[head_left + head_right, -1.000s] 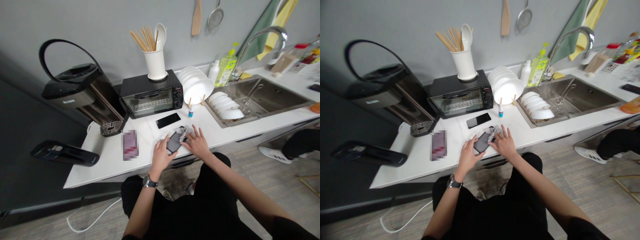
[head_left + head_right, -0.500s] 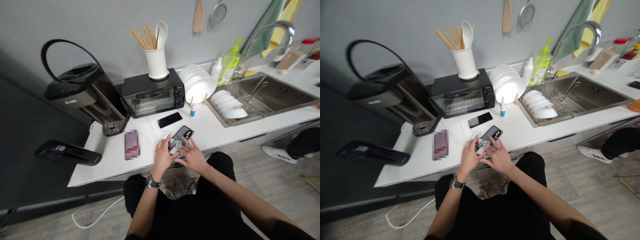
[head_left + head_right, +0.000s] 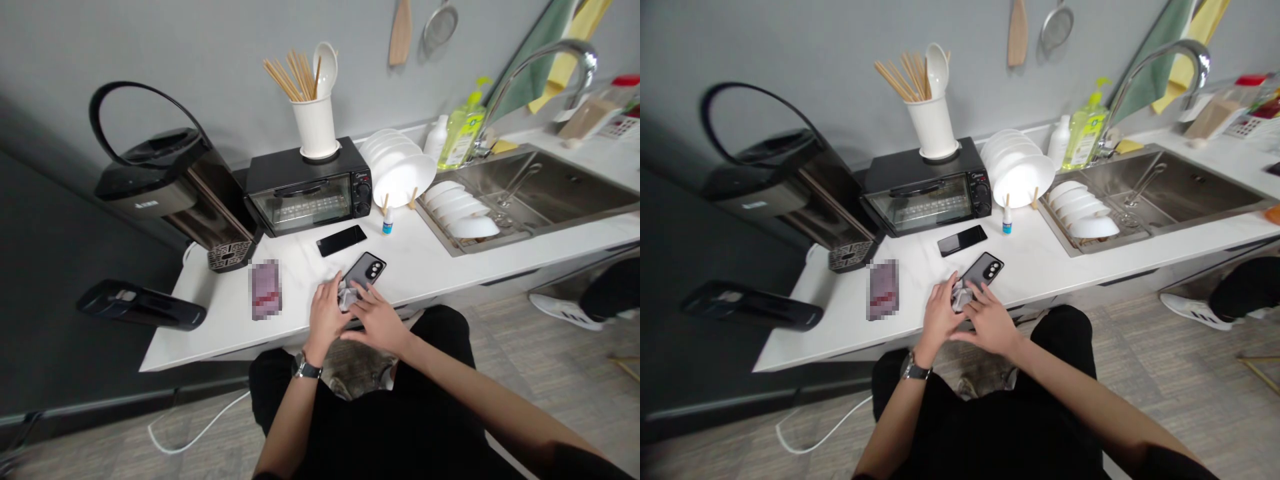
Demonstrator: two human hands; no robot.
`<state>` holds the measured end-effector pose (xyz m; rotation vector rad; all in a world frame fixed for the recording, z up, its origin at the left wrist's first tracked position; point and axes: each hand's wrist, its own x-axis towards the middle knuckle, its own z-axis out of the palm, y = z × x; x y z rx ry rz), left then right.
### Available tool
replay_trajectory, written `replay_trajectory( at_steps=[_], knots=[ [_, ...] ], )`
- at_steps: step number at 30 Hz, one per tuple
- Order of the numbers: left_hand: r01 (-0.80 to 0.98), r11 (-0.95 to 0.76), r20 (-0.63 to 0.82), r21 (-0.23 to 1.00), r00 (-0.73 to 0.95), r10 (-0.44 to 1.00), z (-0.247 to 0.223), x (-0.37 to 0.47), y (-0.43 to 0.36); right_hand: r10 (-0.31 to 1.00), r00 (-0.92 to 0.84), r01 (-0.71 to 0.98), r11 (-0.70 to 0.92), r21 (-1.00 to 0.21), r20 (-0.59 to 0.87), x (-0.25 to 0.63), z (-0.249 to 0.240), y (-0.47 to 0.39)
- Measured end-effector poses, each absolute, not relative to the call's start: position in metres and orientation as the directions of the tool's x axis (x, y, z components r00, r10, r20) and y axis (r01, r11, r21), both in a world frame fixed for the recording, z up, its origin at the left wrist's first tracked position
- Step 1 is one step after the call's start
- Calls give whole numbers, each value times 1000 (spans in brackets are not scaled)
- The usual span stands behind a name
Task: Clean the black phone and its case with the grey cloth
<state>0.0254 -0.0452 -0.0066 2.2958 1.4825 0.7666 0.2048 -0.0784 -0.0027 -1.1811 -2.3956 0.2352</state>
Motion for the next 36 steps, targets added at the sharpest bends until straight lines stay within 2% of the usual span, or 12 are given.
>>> replay_trajectory(
  at_steps=[9, 17, 20, 25, 27, 33, 36],
  knots=[
    [724, -456, 309, 517, 339, 889, -6, 29, -43, 897, -260, 927, 335, -168, 358, 261, -8, -34],
    [714, -439, 255, 545, 358, 898, -7, 25, -46, 769, -532, 717, 632, -294, 353, 198, -4, -72],
    [734, -413, 266, 539, 317, 910, -7, 27, -48, 780, -534, 731, 620, -285, 325, 219, -2, -78],
    [728, -430, 287, 534, 322, 902, -8, 28, -45, 884, -346, 902, 406, -149, 315, 270, -1, -41],
    [725, -436, 293, 533, 326, 899, -7, 28, -43, 892, -314, 916, 375, -142, 325, 268, -1, -29],
    [710, -430, 265, 557, 339, 903, -9, 25, -43, 789, -503, 745, 603, -286, 352, 203, -5, -52],
    [721, -408, 247, 559, 325, 913, -9, 27, -46, 762, -545, 703, 643, -304, 351, 202, -5, -74]
  ],
)
